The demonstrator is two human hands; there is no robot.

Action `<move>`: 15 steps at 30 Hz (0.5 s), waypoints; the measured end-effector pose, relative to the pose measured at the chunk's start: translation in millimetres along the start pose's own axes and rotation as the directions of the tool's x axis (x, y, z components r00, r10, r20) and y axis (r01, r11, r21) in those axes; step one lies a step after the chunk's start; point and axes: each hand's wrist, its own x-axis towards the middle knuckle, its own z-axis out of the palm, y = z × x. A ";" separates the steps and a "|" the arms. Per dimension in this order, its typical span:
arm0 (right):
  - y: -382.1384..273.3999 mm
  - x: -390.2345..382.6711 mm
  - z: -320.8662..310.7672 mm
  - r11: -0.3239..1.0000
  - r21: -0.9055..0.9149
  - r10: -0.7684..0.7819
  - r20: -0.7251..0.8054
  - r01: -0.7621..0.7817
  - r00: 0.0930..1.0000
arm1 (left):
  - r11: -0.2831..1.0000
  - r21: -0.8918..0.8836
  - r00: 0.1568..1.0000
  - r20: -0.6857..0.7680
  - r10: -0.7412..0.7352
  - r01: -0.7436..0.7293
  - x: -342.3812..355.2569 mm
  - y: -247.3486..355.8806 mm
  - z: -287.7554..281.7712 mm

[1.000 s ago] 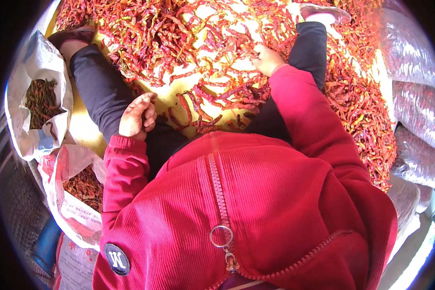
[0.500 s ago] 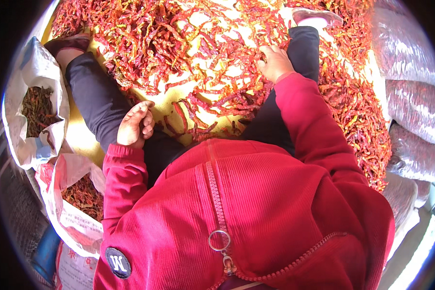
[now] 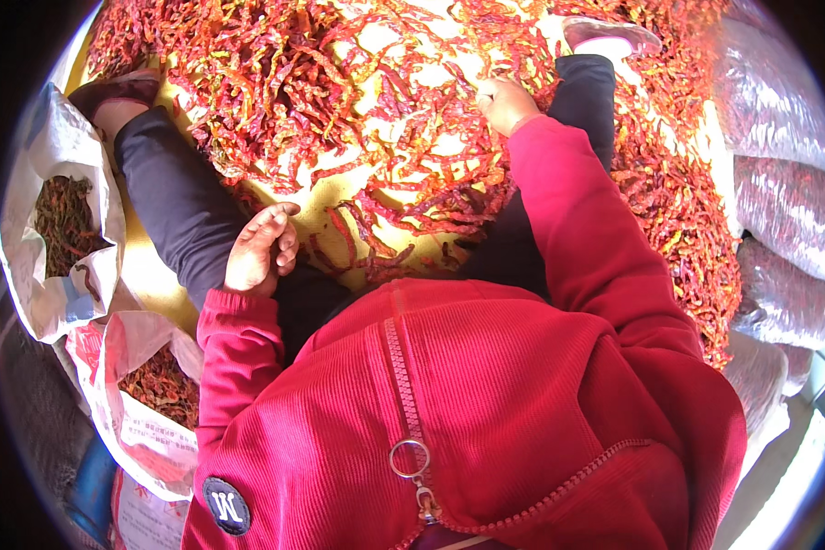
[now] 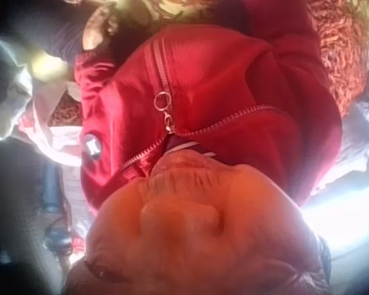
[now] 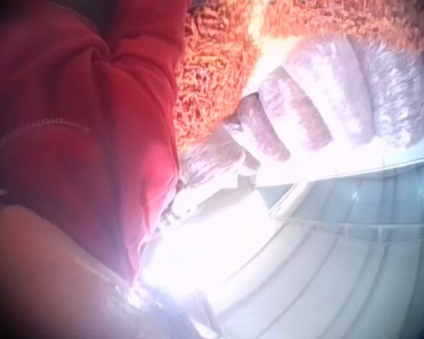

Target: The person sits on the floor and removes stems from dried red chilies by hand, placing the de-stemmed chilies into a nearby sack. The task is performed continuously with both hands.

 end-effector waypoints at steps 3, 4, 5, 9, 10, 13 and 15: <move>6.0 -12.1 -8.2 0.959 0.285 0.001 -0.020 0.005 1.000 | 1.000 0.018 1.000 -0.004 0.010 -0.010 0.5 -1.6 -1.2; 4.8 -17.5 -12.6 0.938 0.347 -0.014 -0.048 0.029 0.999 | 1.000 0.028 1.000 -0.005 0.014 -0.013 0.7 -2.5 -0.8; 0.1 -21.3 -18.1 0.913 0.409 0.008 -0.060 0.017 0.998 | 0.999 0.040 1.000 0.009 0.007 -0.007 0.8 -2.0 0.5; -22.2 -43.2 -34.5 0.821 0.560 -0.038 -0.149 0.116 0.988 | 0.994 0.104 0.997 0.067 -0.037 0.030 1.2 -2.3 11.0; -20.9 -44.6 -36.3 0.832 0.525 -0.171 -0.069 0.181 0.983 | 0.992 0.123 0.995 0.080 -0.052 0.042 1.4 -3.4 15.3; -20.9 -52.8 -39.0 0.842 0.391 -0.444 0.112 0.371 0.889 | 0.985 0.156 0.994 0.075 -0.080 0.067 2.9 -8.6 22.3; -23.2 -48.0 -38.4 0.918 0.250 -0.324 0.022 0.308 0.946 | 0.983 0.162 0.993 0.068 -0.092 0.080 5.7 -12.2 20.4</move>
